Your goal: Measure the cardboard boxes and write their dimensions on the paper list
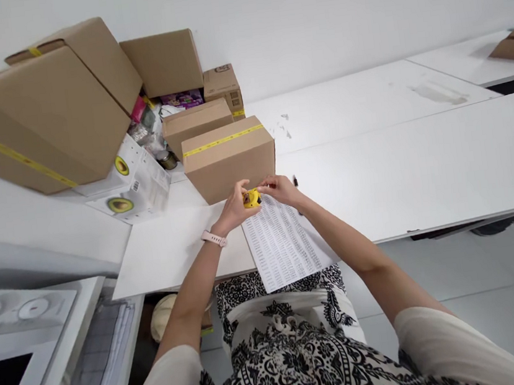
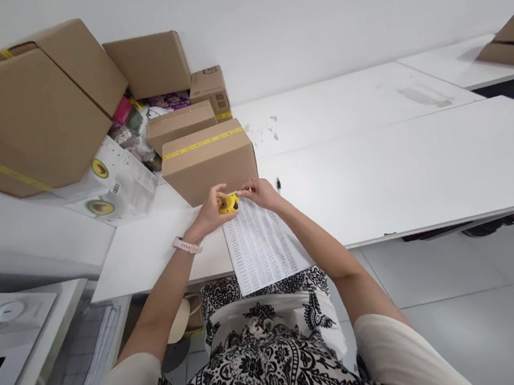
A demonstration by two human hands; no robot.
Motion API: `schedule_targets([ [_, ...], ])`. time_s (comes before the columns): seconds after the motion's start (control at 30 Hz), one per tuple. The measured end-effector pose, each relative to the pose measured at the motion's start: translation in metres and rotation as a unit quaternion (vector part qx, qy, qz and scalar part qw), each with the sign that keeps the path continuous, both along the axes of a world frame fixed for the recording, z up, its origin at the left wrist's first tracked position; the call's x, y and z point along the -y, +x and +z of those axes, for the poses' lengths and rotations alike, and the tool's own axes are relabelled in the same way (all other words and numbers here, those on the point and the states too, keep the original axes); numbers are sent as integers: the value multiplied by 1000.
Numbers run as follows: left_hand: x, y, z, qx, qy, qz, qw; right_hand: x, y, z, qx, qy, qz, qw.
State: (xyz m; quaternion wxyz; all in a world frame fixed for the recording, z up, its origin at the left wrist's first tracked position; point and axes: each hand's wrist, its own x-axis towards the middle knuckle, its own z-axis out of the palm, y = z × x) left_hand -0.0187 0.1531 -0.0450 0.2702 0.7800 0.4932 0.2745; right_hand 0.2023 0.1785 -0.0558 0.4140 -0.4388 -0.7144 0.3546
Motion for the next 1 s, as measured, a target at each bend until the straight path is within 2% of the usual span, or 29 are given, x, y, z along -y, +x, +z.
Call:
schedule_targets([
  [0.1, -20, 12, -11, -17, 11, 21, 1000, -20, -5, -19, 8, -25, -33, 999],
  [0.17, -27, 14, -20, -47, 18, 40, 998, -25, 6, -28, 42, -45, -104, 993],
  [0.23, -30, 12, -28, -75, 30, 55, 995, -25, 25, -34, 124, -74, -202, 969],
  [0.3, -31, 11, -35, -93, 44, 60, 993, -22, 42, -38, 220, -111, -272, 930],
  [0.33, -32, 11, -37, -99, 52, 62, 992, -20, 49, -39, 261, -128, -284, 914],
  [0.4, -33, 16, -42, -111, 65, 65, 989, -17, 56, -41, 316, -137, -272, 899],
  [0.53, -30, 39, -47, -127, 137, 67, 980, -19, 62, -44, 335, -99, -228, 909],
  [0.6, -24, 55, -49, -121, 173, 20, 977, -20, 70, -45, 272, -101, -201, 936],
  [0.67, -16, 71, -53, -106, 171, -55, 978, -20, 83, -44, 125, -135, -170, 968],
  [0.7, -12, 77, -55, -103, 157, -89, 978, -19, 90, -42, 31, -156, -152, 975],
  [0.8, -6, 87, -64, -113, 113, -146, 976, -11, 109, -33, -208, -197, -87, 954],
  [0.87, -5, 87, -69, -121, 96, -163, 974, -3, 113, -27, -271, -195, -51, 941],
  [1.0, -7, 80, -73, -128, 93, -178, 971, 14, 99, -29, -264, -178, -41, 947],
])
